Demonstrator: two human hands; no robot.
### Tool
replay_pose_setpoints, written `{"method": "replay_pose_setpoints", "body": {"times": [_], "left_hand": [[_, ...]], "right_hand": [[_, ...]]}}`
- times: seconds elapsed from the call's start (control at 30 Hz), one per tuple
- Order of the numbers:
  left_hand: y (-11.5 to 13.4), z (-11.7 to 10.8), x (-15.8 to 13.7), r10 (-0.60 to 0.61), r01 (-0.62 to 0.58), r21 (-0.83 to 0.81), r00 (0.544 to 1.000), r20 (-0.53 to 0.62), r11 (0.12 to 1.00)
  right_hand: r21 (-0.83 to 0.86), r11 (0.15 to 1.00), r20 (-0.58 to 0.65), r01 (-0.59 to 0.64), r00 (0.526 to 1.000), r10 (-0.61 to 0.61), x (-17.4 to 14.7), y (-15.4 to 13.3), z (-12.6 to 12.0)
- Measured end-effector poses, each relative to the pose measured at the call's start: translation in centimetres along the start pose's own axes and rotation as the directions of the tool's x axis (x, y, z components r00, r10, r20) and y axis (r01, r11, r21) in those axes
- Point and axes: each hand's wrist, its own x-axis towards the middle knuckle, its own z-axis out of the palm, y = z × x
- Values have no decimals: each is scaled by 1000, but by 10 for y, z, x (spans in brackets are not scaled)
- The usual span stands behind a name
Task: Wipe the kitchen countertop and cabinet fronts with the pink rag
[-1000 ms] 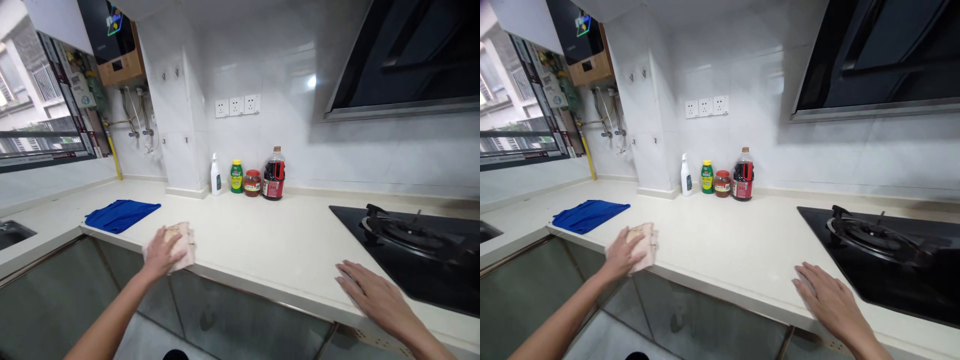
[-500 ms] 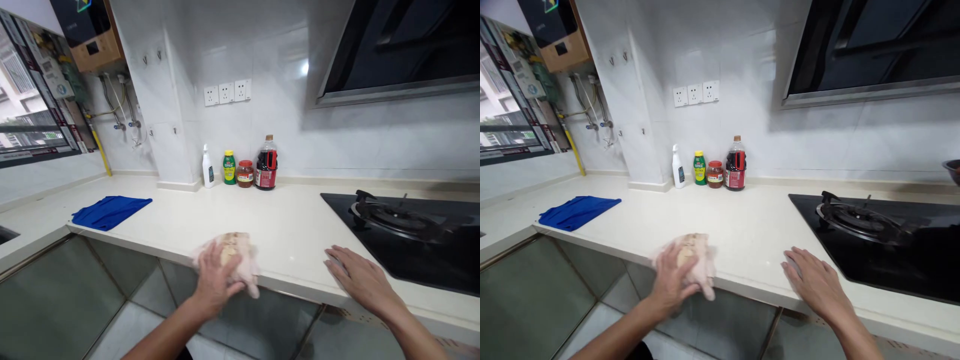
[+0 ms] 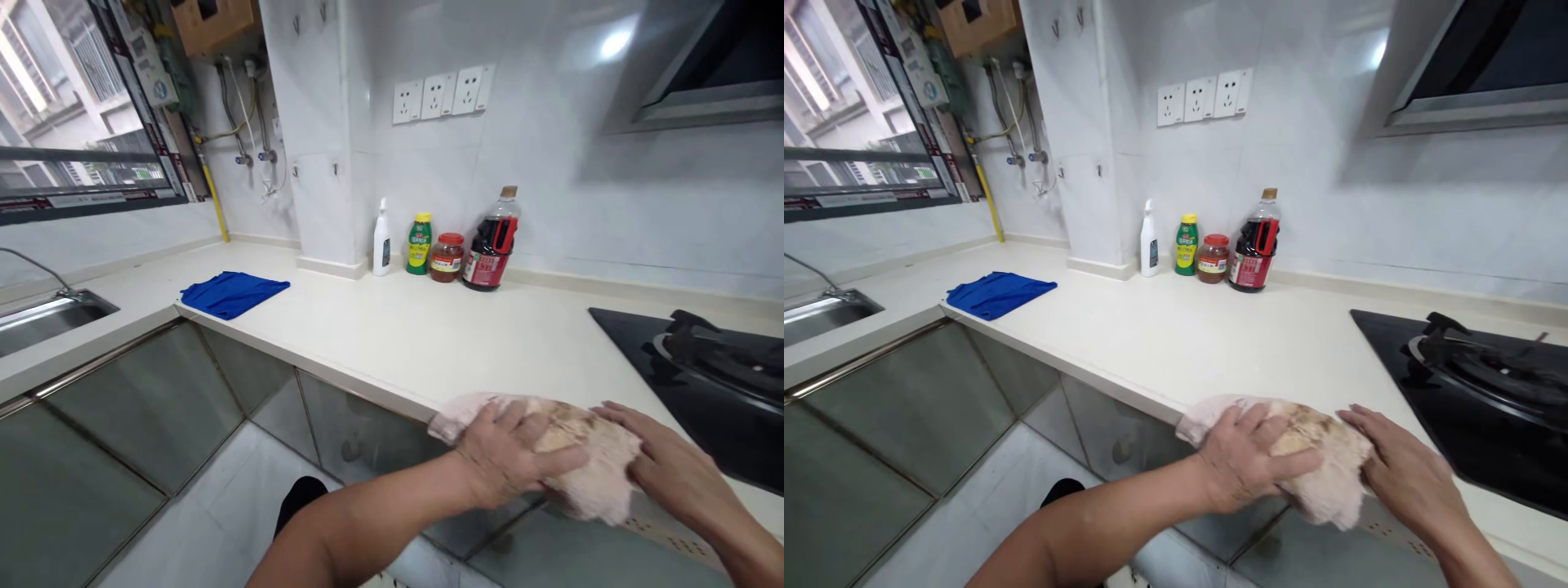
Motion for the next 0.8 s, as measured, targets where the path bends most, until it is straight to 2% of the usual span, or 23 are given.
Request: {"method": "replay_pose_setpoints", "body": {"times": [0.13, 0.23, 0.3, 0.37, 0.43, 0.47, 0.57, 0.67, 0.8], "left_hand": [[-83, -16, -72, -58, 59, -25, 998, 19, 998], [-151, -48, -132, -166, 163, 59, 985, 46, 985], [-186, -79, -165, -342, 324, 174, 936, 86, 930], [-208, -113, -186, -542, 491, 307, 834, 107, 815], [-218, -144, -196, -675, 595, 372, 726, 130, 713], [-220, -156, -197, -708, 622, 374, 688, 159, 688], [-216, -178, -189, -734, 659, 324, 615, 288, 679], [-206, -178, -172, -744, 700, 278, 548, 383, 658], [-206, -161, -144, -757, 726, 272, 501, 420, 632]], "right_hand": [[88, 996, 15, -19, 1000, 17, 0, -7, 0], [84, 996, -12, -17, 1000, 18, 1, -6, 4], [69, 998, -20, -3, 1000, 4, 1, -6, 6], [57, 998, -20, 4, 1000, -3, 2, -6, 7], [54, 999, -18, -9, 1000, 10, 2, -6, 8], [55, 998, -18, -18, 1000, 19, 3, -7, 9], [70, 997, -22, -25, 999, 27, 3, -7, 10], [63, 998, -28, -10, 1000, 12, 1, -6, 12], [33, 999, -44, 4, 999, -2, -2, -6, 14]]}}
